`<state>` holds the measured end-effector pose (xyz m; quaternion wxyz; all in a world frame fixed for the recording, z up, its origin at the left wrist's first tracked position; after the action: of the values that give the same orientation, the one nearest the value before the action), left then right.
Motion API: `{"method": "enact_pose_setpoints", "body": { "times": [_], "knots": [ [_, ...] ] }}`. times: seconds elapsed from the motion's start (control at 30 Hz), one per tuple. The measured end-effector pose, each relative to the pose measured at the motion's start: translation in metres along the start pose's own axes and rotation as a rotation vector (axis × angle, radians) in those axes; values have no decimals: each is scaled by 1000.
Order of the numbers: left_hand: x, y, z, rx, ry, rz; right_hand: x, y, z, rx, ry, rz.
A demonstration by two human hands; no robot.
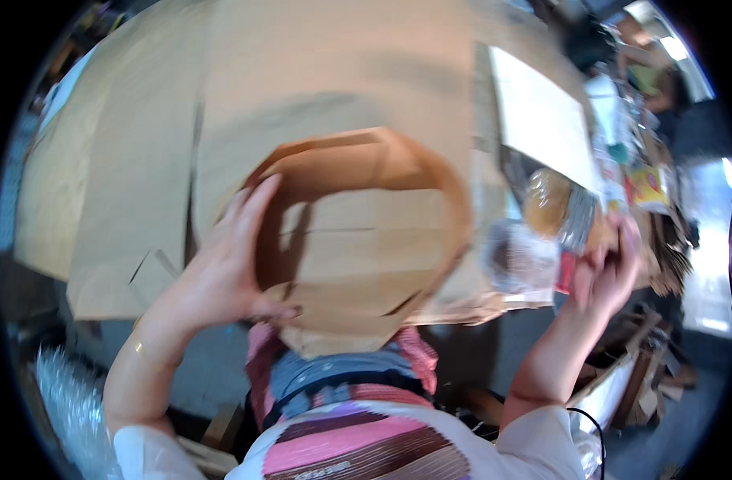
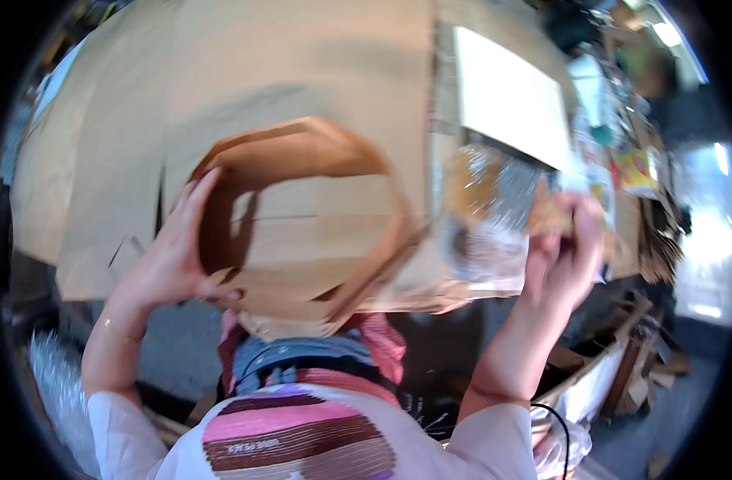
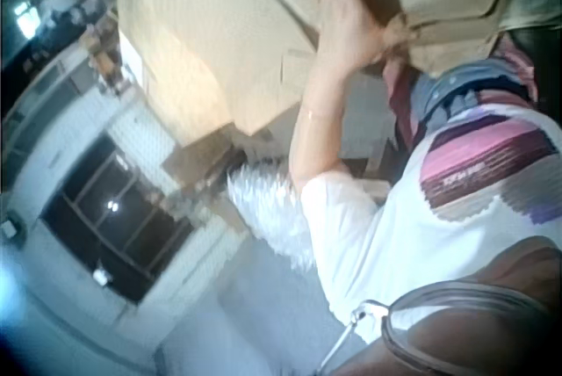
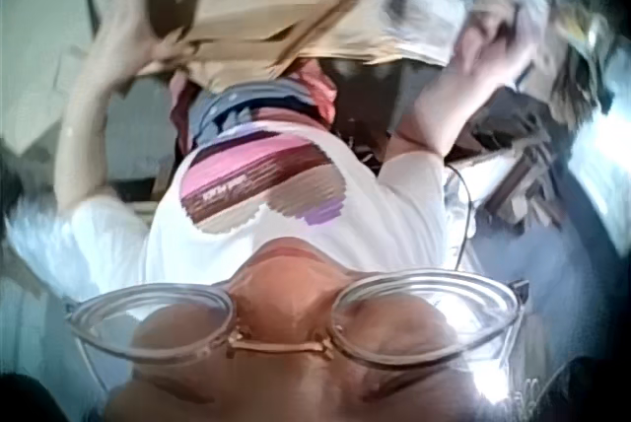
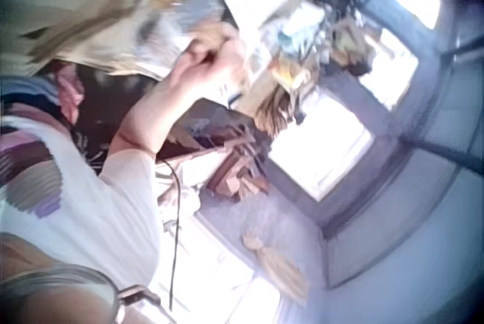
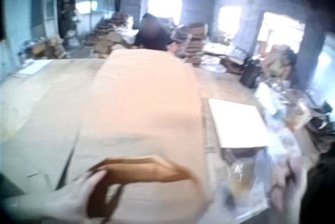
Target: The person folds the flaps of a flat brown paper package, applies glue to the flaps using a brush, and presses them down to seal the package. This process is repeated for multiple packages in a workshop setting.
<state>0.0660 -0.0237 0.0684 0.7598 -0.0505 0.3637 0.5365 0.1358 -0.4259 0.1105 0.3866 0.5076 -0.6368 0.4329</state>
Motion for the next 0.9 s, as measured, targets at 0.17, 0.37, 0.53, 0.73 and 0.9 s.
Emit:
{"method": "enact_pose_setpoints", "body": {
  "times": [0.17,0.37,0.53,0.73,0.9],
  "knots": [
    [4,5,-7,-49,105,-145,-69,76,-203,679,540,5],
    [14,-1,-19,-74,198,-158,-159,77,-232,625,117,-387],
    [11,1,-19,-50,102,-84,-97,81,-216,771,655,-16],
    [8,0,-17,-55,93,-80,-67,45,-149,605,1021,129],
    [12,2,-15,-77,44,-3,-66,62,-141,750,986,-21]
  ]
}}
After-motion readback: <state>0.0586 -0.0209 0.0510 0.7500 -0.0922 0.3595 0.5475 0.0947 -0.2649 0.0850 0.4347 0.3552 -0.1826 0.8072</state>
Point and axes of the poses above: each hand's wrist, its own y-axis away from the middle knuckle, its own z-axis out of the back of the hand, x = y × z, the point moved 7 cm from there along -y, towards the middle knuckle, and after that the axes turned 14 degrees about x, right-handed, at the moved point
